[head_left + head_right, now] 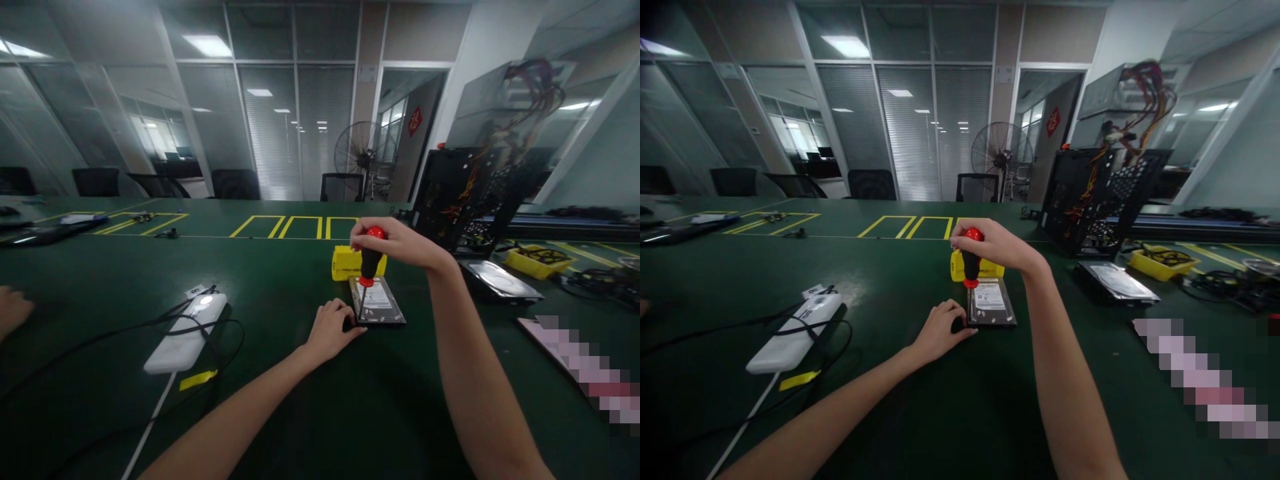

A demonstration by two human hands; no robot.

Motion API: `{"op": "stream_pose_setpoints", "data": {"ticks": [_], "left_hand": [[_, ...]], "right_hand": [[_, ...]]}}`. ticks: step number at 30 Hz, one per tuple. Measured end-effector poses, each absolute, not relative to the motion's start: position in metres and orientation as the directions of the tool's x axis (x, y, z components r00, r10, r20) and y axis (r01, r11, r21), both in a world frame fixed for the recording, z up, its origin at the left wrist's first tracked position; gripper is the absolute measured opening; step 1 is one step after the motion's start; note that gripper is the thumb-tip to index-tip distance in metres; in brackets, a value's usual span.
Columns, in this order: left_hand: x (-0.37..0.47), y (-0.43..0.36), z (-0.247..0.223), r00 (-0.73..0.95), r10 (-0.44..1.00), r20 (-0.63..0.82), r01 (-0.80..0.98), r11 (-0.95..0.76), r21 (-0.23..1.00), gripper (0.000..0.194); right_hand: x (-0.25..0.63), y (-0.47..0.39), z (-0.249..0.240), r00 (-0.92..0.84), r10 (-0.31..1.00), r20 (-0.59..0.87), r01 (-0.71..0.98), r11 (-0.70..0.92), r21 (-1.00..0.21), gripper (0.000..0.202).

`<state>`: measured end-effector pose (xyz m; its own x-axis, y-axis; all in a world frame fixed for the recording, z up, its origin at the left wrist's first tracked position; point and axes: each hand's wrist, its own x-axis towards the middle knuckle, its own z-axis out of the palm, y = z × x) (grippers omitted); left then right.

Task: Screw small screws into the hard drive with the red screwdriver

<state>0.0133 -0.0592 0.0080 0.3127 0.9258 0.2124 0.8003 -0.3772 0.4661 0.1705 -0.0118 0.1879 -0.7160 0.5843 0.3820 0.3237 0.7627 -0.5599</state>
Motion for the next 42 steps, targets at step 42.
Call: {"op": "stream_pose_setpoints", "data": {"ticks": [42], "left_hand": [[0.0105, -0.0579, 0.0039, 0.323, 0.912, 0.252, 0.763, -0.408, 0.5, 0.028]], "right_hand": [[0.1723, -0.015, 0.1901, -0.731, 0.582, 0.356, 0.307, 0.747, -0.59, 0.034]]}}
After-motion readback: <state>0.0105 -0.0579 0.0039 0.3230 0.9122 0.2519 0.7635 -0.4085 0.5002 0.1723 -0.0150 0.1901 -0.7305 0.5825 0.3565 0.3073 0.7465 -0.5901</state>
